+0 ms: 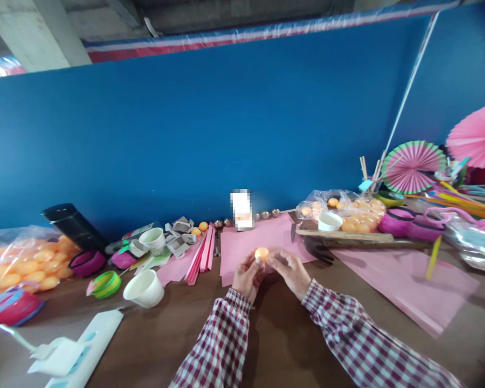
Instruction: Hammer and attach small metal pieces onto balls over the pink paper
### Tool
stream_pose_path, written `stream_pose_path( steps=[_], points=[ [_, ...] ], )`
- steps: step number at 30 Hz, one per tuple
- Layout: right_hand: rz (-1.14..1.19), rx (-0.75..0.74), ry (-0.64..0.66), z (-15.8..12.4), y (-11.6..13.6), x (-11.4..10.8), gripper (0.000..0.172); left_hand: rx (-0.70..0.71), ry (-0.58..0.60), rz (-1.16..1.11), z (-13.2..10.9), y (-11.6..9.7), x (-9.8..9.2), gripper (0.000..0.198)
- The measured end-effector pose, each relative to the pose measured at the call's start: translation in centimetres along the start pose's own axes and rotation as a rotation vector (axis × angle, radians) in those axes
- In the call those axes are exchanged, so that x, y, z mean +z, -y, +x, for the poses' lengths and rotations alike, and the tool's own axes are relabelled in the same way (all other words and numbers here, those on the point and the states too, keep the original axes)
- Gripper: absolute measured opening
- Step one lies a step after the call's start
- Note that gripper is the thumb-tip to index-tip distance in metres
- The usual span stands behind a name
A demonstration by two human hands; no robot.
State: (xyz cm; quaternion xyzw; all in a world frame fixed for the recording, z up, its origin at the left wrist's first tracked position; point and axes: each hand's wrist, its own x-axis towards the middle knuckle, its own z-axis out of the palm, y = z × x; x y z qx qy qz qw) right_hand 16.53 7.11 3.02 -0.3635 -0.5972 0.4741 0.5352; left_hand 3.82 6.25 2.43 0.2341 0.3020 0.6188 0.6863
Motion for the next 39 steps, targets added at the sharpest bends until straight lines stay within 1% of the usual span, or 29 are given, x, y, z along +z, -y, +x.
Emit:
stream_pose_path(
  steps=[5, 10, 13, 18, 25, 31, 39],
  points=[
    [0.032, 0.022, 0.04, -0.03, 0.05, 0.16, 0.027, 0.007, 0.0, 0.001, 0.11, 0.05, -0.1, 0.043],
    [0.037, 0.028, 0.023, -0.08, -0.09, 0.1, 0.025, 0.005, -0.005, 0.018, 0.08, 0.05, 0.06, 0.046],
    [0.035, 0.038, 0.042, -0.09, -0.01, 0.12, 0.025, 0.021, 0.011, 0.03, -0.08, 0.03, 0.26, 0.047],
    [0.028, 0.043, 0.051, -0.1, 0.12, 0.18, 0.023, 0.022, 0.0, 0.049, 0.09, 0.17, 0.15, 0.046],
    [-0.019, 0.046, 0.042, -0.11, 0.08, 0.07, 0.023, 0.042, 0.038, 0.046, 0.17, 0.27, 0.05, 0.041],
    [0.002, 0.054, 0.053, -0.1, 0.03, 0.16, 0.024, 0.048, 0.048, 0.061, -0.08, 0.08, 0.23, 0.038],
    [-0.005, 0.073, 0.05, -0.23, 0.0, 0.26, 0.025, 0.123, 0.069, 0.082, -0.11, 0.71, 0.25, 0.042]
  ],
)
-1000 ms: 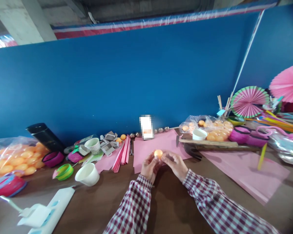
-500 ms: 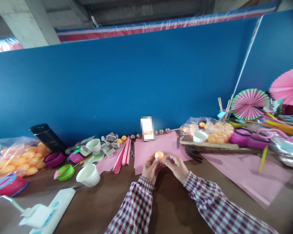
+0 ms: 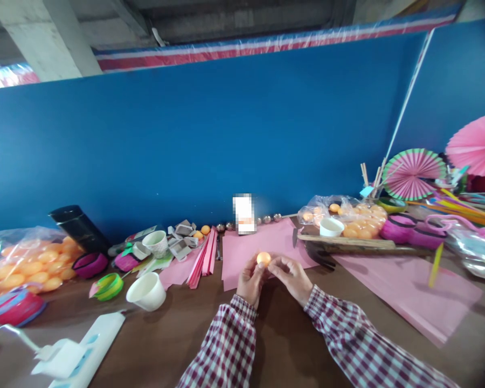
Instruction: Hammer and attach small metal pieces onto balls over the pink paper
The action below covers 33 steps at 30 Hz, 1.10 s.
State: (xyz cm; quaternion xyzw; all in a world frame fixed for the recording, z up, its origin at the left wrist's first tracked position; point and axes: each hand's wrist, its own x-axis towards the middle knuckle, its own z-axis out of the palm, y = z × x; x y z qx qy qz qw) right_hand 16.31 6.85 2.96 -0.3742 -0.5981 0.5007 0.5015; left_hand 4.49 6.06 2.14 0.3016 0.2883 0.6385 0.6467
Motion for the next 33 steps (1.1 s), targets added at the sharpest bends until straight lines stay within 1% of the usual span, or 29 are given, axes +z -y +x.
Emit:
stream_pose_path(
  steps=[5, 9, 15, 19, 23, 29, 33],
  points=[
    [0.074, -0.014, -0.051, 0.0, -0.2, 0.1, 0.022, 0.044, 0.005, 0.049, 0.2, 0.5, -0.3, 0.038],
    [0.154, -0.027, -0.049, 0.1, -0.4, 0.1, 0.037, 0.064, 0.005, 0.072, 0.3, 0.9, -0.6, 0.036],
    [0.063, -0.027, -0.027, -0.1, -0.2, 0.0, 0.038, 0.06, -0.029, 0.107, 0.3, 0.9, -0.8, 0.039],
    [0.051, -0.019, -0.054, 0.0, -0.4, 0.0, 0.037, 0.051, -0.016, 0.131, 0.1, 0.9, -0.5, 0.04],
    [0.042, -0.014, -0.045, 0.1, -0.5, -0.1, 0.038, 0.025, -0.017, 0.086, -0.1, 0.7, 0.0, 0.041],
    [-0.011, -0.054, -0.06, 0.3, -0.4, -0.1, 0.036, -0.033, -0.034, 0.038, -0.2, 0.1, 0.2, 0.035],
    [-0.014, -0.054, -0.051, 0.2, -0.4, 0.0, 0.036, -0.026, -0.034, 0.1, -0.2, -0.2, 0.3, 0.035]
  ],
)
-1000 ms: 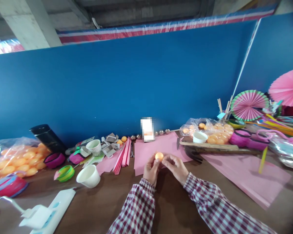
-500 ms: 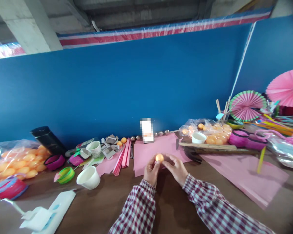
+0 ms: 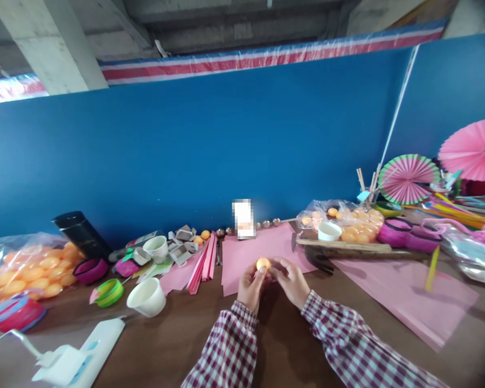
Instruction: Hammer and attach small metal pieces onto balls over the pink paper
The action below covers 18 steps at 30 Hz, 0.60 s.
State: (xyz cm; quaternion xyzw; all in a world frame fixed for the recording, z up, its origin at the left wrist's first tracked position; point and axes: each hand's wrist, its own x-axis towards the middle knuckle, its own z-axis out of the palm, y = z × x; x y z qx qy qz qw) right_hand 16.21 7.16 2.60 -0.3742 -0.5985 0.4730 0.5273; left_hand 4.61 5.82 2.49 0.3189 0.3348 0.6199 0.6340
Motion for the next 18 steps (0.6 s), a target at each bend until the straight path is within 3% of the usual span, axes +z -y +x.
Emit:
stream_pose_path(
  steps=[18],
  points=[
    [-0.234, -0.112, -0.012, -0.39, -0.05, 0.14, 0.031, 0.059, -0.04, 0.178, -0.01, 0.34, -0.1, 0.034]
  ],
)
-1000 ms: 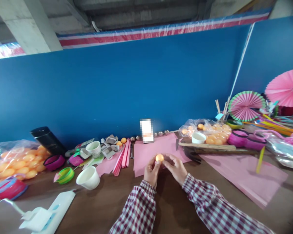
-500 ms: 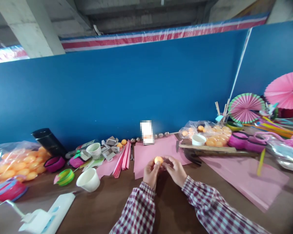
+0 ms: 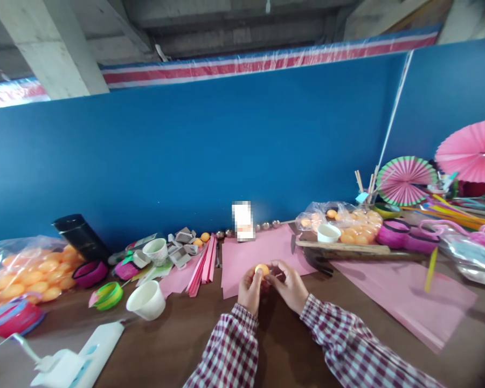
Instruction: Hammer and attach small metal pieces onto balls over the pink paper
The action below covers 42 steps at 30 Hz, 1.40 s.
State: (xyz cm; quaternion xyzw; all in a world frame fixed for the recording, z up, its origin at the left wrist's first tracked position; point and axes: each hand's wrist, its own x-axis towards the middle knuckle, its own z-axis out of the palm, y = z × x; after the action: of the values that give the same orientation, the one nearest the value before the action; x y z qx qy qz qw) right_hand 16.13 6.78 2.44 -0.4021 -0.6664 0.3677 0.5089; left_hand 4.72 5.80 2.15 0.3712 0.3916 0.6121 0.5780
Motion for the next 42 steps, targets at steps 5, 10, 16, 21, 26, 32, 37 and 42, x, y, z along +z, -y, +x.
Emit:
stream_pose_path(
  steps=[5, 10, 16, 21, 26, 32, 37, 42],
  points=[
    [-0.008, -0.031, 0.032, -0.1, 0.2, 0.2, 0.032, 0.033, -0.017, 0.027, -0.2, 0.0, 0.2, 0.03],
    [-0.018, -0.045, 0.065, -0.2, 0.4, 0.1, 0.034, 0.065, 0.038, 0.077, 0.1, 0.6, -0.4, 0.031],
    [-0.053, -0.076, 0.076, -0.1, 0.1, 0.1, 0.032, 0.079, 0.044, 0.117, 0.4, 1.1, -0.8, 0.035],
    [-0.068, -0.075, 0.075, -0.1, 0.1, 0.1, 0.031, 0.034, 0.041, 0.085, 0.3, 0.9, -0.6, 0.039],
    [-0.078, -0.079, 0.074, -0.1, 0.1, 0.2, 0.03, 0.034, 0.007, 0.067, 0.4, 0.9, -0.6, 0.04],
    [-0.079, -0.058, 0.085, -0.1, 0.2, 0.2, 0.031, 0.059, -0.016, 0.1, 0.5, 1.3, -0.8, 0.04],
    [-0.083, -0.057, 0.082, -0.1, 0.1, 0.2, 0.031, 0.023, -0.017, 0.122, 0.7, 1.5, -1.0, 0.042],
    [-0.103, -0.066, 0.078, -0.1, 0.0, 0.2, 0.029, 0.018, -0.006, 0.135, 0.8, 1.5, -1.0, 0.041]
  ],
)
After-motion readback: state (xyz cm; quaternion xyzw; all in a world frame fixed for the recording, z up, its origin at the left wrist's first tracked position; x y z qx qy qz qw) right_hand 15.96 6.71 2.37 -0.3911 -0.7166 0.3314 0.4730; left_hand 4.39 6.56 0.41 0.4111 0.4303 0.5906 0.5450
